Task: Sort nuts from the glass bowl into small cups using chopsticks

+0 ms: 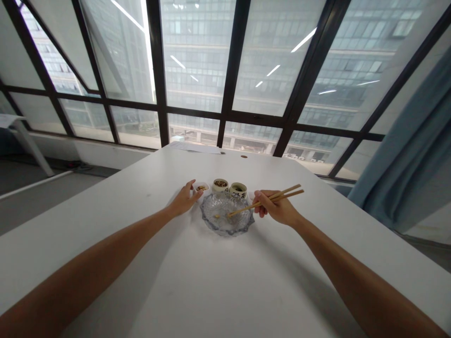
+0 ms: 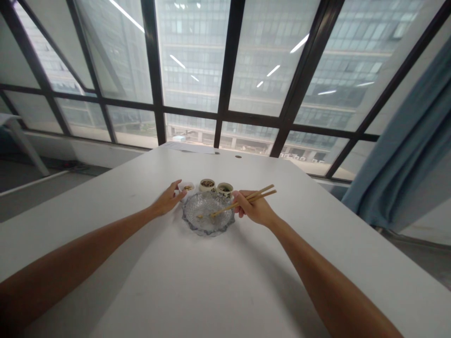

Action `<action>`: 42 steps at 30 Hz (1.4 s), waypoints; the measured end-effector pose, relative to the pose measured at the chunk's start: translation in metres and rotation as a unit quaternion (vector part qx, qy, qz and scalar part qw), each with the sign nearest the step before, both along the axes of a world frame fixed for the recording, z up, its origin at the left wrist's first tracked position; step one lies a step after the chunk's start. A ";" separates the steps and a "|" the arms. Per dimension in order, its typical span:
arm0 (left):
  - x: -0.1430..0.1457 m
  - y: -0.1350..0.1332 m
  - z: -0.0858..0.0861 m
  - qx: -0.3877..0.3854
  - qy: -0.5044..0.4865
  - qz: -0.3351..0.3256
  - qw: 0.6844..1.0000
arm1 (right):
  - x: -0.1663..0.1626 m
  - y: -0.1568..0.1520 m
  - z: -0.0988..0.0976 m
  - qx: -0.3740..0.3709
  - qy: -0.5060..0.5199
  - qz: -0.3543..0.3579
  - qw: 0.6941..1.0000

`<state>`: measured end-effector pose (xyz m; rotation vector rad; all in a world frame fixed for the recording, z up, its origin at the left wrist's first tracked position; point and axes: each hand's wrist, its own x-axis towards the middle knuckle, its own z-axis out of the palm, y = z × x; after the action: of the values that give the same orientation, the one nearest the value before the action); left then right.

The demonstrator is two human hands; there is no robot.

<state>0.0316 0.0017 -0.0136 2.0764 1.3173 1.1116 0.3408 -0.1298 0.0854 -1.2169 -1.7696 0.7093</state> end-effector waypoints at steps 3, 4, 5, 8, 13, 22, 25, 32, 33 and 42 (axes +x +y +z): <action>0.000 0.000 0.000 0.013 0.003 -0.004 1.000 | -0.001 0.003 0.001 0.002 0.074 -0.056 0.996; 0.000 0.000 0.000 0.017 0.004 -0.006 1.000 | 0.000 0.004 0.002 0.002 0.100 -0.073 0.992; 0.000 0.000 0.000 0.018 0.006 -0.006 1.000 | 0.001 0.005 0.002 0.003 0.123 -0.084 0.989; 0.000 -0.001 0.001 0.016 0.009 -0.004 1.000 | 0.003 0.008 0.003 0.005 0.168 -0.093 0.981; -0.001 0.000 0.000 0.025 0.002 -0.002 1.000 | 0.003 0.009 0.004 0.015 0.185 -0.109 0.977; -0.001 -0.001 0.002 0.015 0.019 -0.005 1.000 | 0.022 -0.004 0.024 0.181 0.021 -0.229 0.956; -0.001 -0.001 0.002 0.020 0.015 -0.005 1.000 | 0.025 -0.007 0.030 0.185 0.005 -0.250 0.951; -0.001 -0.002 0.002 0.019 0.008 -0.007 1.000 | 0.028 -0.003 0.029 0.167 -0.011 -0.244 0.955; -0.001 -0.002 0.002 0.019 0.008 -0.008 1.000 | 0.024 -0.003 0.026 0.169 0.009 -0.231 0.958; 0.000 -0.003 0.003 0.017 0.007 -0.003 1.000 | -0.024 -0.006 -0.009 0.021 0.041 0.030 0.998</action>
<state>0.0319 -0.0011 -0.0107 2.1143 1.3059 1.1254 0.3166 -0.1362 0.0759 -1.0956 -1.7495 0.7433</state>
